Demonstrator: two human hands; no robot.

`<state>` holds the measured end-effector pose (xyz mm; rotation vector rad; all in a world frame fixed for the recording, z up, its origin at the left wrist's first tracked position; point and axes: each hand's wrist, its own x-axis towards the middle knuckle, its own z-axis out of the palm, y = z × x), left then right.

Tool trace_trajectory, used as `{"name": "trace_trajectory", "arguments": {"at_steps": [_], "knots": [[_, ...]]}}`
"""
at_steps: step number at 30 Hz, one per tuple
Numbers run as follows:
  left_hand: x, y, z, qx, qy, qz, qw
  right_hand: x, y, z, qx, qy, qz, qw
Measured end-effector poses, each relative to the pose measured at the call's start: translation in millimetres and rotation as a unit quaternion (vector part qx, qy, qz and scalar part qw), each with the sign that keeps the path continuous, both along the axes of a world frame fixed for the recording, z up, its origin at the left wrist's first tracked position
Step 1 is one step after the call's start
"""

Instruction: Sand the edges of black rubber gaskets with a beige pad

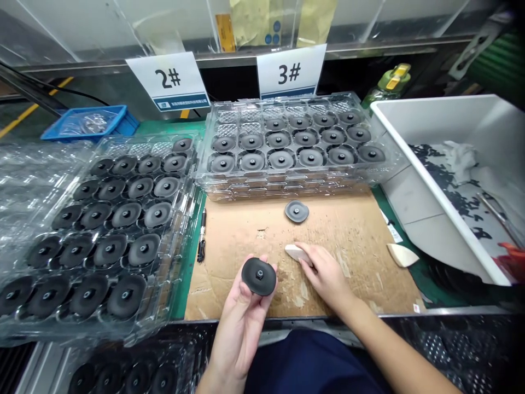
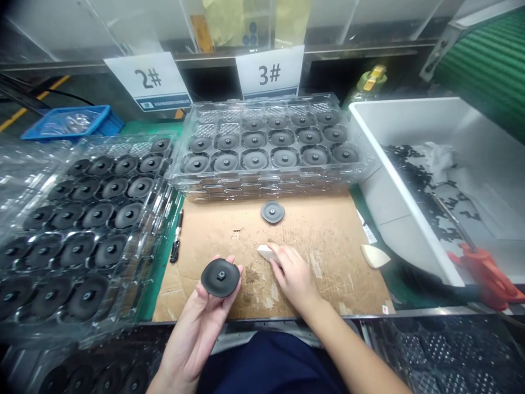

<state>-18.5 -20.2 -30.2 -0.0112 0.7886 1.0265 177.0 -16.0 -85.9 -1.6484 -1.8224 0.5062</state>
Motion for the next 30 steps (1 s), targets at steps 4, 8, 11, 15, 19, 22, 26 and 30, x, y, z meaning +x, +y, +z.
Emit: {"name": "trace_trajectory", "arguments": {"at_steps": [4,8,11,15,19,22,26,30], "knots": [[7.5,-1.8,4.1,0.033,0.031,-0.021,0.999,-9.5,7.4,45.0,-0.033,0.043,-0.013,0.998],[16.1,-8.8,8.1,0.068,0.065,-0.072,0.993,-28.5,-4.8,103.5,-0.012,0.142,0.069,0.987],[19.7,-13.0,9.7,0.068,0.080,-0.094,0.990,-32.0,-9.6,126.8,-0.076,0.151,0.206,0.964],[24.8,-11.5,15.3,0.066,0.105,-0.087,0.989,-32.1,-4.8,128.7,-0.049,0.128,0.177,0.975],[23.8,-6.2,21.7,0.061,0.099,-0.102,0.988,-30.1,-9.8,126.0,-0.014,0.177,0.168,0.970],[22.7,-5.1,22.4,0.073,0.109,-0.099,0.986,-24.5,-10.9,127.7,-0.092,0.202,0.223,0.949],[27.0,-4.4,26.2,0.057,0.129,-0.111,0.984,-26.7,-4.2,127.9,0.002,0.182,0.136,0.974],[24.5,-0.7,35.0,0.056,0.097,-0.125,0.986,-16.3,-15.7,134.7,-0.054,0.201,0.214,0.954]]}}
